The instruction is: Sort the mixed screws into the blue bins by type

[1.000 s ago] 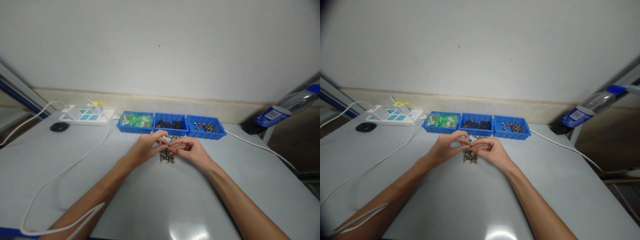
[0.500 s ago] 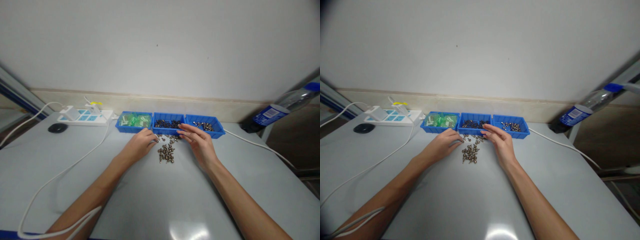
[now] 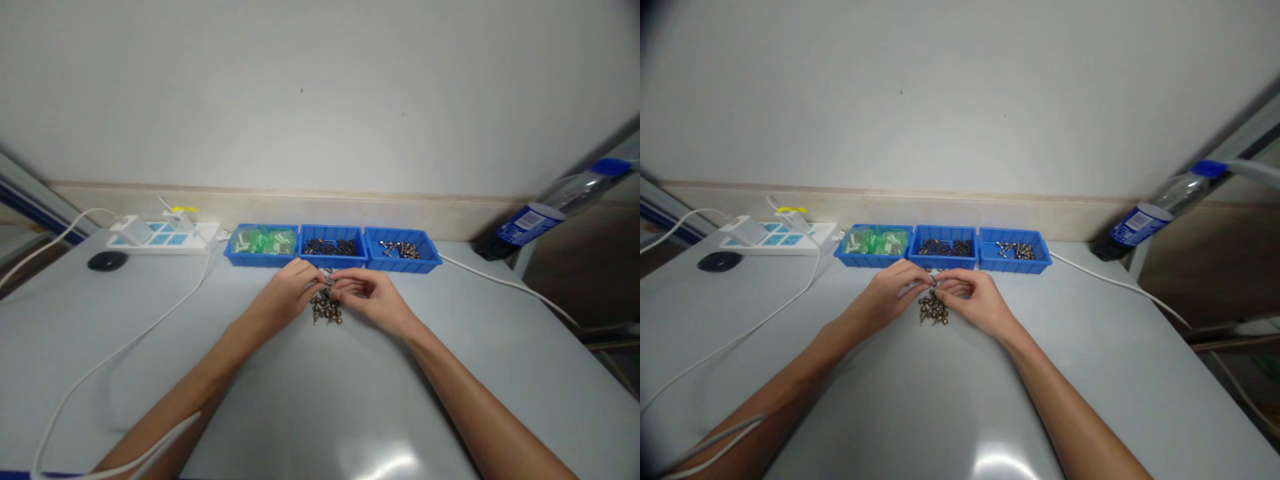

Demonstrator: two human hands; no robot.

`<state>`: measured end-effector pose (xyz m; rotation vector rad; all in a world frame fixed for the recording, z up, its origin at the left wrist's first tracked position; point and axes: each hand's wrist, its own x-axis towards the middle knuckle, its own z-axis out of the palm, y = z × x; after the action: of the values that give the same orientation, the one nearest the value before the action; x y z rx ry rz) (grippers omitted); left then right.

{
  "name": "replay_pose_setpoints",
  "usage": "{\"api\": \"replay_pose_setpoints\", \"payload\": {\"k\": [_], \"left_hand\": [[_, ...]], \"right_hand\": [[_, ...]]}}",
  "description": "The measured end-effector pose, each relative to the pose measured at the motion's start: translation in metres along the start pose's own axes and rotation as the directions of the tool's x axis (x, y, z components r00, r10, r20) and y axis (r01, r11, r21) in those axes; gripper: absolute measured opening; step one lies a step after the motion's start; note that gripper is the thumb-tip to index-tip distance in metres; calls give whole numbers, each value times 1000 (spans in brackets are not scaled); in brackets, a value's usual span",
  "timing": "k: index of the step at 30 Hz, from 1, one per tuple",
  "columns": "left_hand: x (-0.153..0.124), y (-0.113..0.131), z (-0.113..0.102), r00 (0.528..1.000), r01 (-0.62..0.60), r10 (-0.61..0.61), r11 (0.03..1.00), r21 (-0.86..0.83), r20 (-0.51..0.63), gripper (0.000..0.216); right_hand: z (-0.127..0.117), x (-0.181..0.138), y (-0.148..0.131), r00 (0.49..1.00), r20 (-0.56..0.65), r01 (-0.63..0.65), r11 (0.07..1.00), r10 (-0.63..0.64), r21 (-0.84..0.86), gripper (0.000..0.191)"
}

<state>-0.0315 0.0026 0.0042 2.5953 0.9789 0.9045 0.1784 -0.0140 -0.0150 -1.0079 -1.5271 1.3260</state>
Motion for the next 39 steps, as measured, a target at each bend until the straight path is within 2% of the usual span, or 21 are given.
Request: {"api": "replay_pose_setpoints", "payload": {"k": [4,7,9,12,14,17,19,21,23,24,25,27,29,31,33,34,36,39], "left_hand": [[3,11,5,986,99,-115,987,-130,-119,3],[3,11,11,979,127,-138,988,-87,-147,11],[2,7,15,989,108,-99,992,71,-114,21],[0,0,21,993,101,-114,947,305,26,36],[-1,-4,23,984,100,-146,923,372,98,44],[-2,-10,27,986,77,-125,931,356,114,46],[-2,-14,29,992,61,-89,958,280,89,40],[-2,-17,32,996,59,-70,982,177,58,32],[-3,-18,34,997,68,-71,994,86,29,25],[-2,-18,35,997,73,-74,996,47,15,23],[-2,-17,35,997,76,-76,997,11,3,21],[-2,-13,32,996,82,-83,995,-49,-15,19],[-1,-8,28,992,107,-113,989,-106,-53,18],[-1,-3,23,975,164,-189,965,-203,-114,16],[0,0,21,936,239,-315,894,-378,-155,15],[0,1,21,911,272,-382,837,-475,-152,15],[1,2,22,864,315,-488,712,-628,-119,18],[1,3,27,831,330,-551,604,-726,-80,21]], "right_hand": [[4,1,-4,999,-29,-33,987,38,159,29],[1,2,-8,994,-93,-42,979,62,200,27],[-3,3,-10,985,-153,-41,976,76,216,26],[-9,3,-11,968,-226,-44,962,107,268,26],[-13,1,-10,962,-242,-47,949,128,312,28],[-18,-2,-10,945,-282,-46,924,163,381,27],[-20,-3,-10,899,-401,13,906,175,424,26],[-22,-3,-11,804,-573,130,893,159,430,27],[-23,-2,-11,710,-694,237,888,118,394,33],[-23,-2,-10,687,-721,265,894,88,362,39],[-23,-2,-9,686,-726,267,910,52,318,43],[-23,-3,-6,736,-676,186,971,-35,152,37],[-22,-6,-1,809,-570,51,983,-145,-178,23],[-20,-9,4,871,-418,-12,840,-258,-543,20],[-16,-12,9,903,-268,21,658,-335,-753,27],[-15,-12,11,914,-207,49,599,-350,-799,31],[-12,-12,13,925,-130,98,557,-356,-825,33],[-10,-11,12,938,-95,137,609,-333,-781,35]]}}
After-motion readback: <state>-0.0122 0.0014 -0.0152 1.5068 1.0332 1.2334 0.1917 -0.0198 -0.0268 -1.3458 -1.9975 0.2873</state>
